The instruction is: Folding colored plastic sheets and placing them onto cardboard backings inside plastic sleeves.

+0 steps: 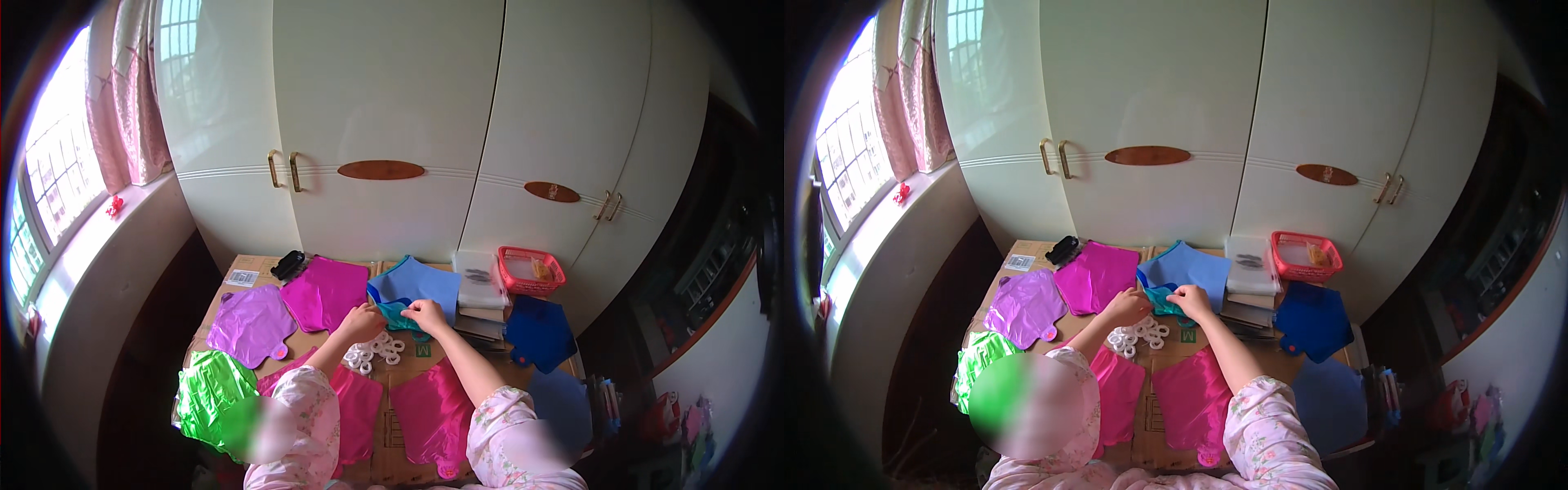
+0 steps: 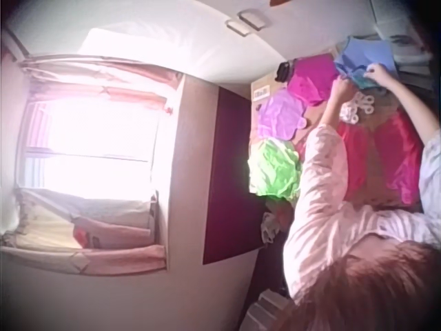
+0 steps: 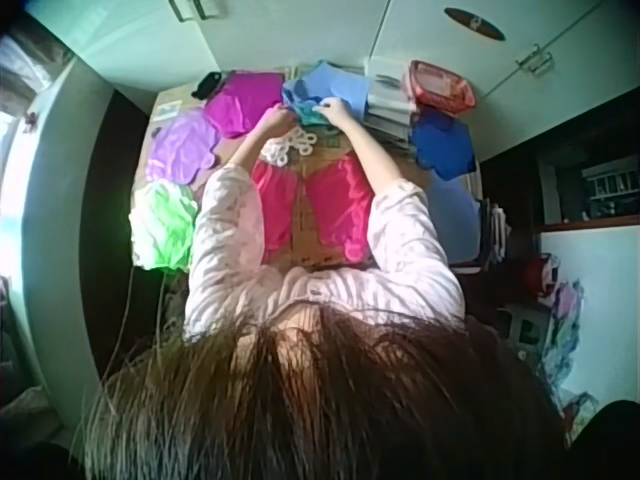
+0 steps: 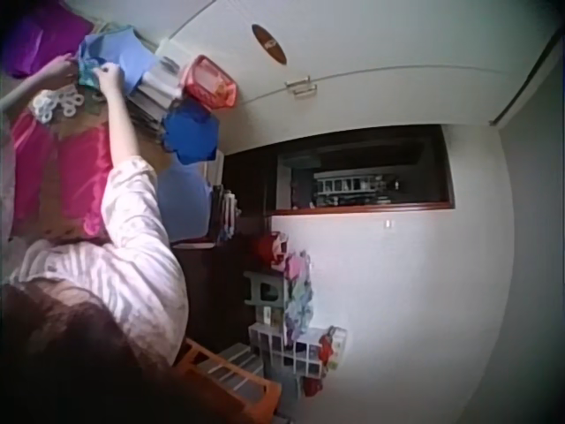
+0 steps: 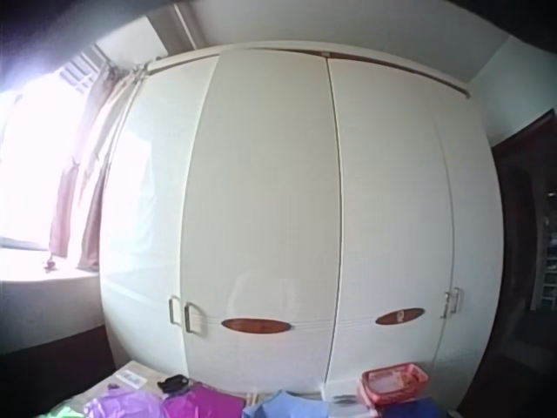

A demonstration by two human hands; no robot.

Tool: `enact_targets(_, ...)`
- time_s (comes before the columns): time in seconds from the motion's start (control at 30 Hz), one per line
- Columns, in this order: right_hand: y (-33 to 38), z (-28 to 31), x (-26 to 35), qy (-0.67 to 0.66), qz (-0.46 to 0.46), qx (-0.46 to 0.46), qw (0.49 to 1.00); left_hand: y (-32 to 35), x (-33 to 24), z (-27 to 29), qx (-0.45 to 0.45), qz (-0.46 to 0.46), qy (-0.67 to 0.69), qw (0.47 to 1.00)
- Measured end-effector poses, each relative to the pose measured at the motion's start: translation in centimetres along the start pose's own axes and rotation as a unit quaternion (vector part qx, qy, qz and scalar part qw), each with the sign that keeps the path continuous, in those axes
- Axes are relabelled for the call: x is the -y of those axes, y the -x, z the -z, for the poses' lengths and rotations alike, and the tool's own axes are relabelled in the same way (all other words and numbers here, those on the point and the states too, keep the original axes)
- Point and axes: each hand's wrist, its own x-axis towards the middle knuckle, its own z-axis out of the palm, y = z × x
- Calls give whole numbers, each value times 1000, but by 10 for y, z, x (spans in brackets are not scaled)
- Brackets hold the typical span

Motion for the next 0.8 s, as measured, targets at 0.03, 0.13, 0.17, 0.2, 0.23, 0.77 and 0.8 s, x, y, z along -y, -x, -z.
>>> enact_targets(0.03,-2,0,-3,-1,-1,-10,1000,0,-2,0,-2,3,-21,1000)
enact_targets(0.13,-12,-3,-8,-9,-2,-40,999,-6,11,-15,-42,-45,-35,998)
enact_targets(0.17,-18,-2,-4,-15,0,-50,999,-10,22,-26,-17,-53,-54,997)
enact_targets(0.2,-26,-4,5,-24,7,-57,998,-11,42,-38,8,-55,-77,995)
enact_targets(0.23,-33,5,2,-58,-5,-61,996,-17,44,-40,32,-69,-93,993)
enact_targets(0.77,-36,213,54,-73,127,-505,851,-63,37,-99,122,-139,-227,956)
enact_targets(0.8,-39,205,80,-32,163,-509,845,-55,73,-113,85,-179,-332,922)
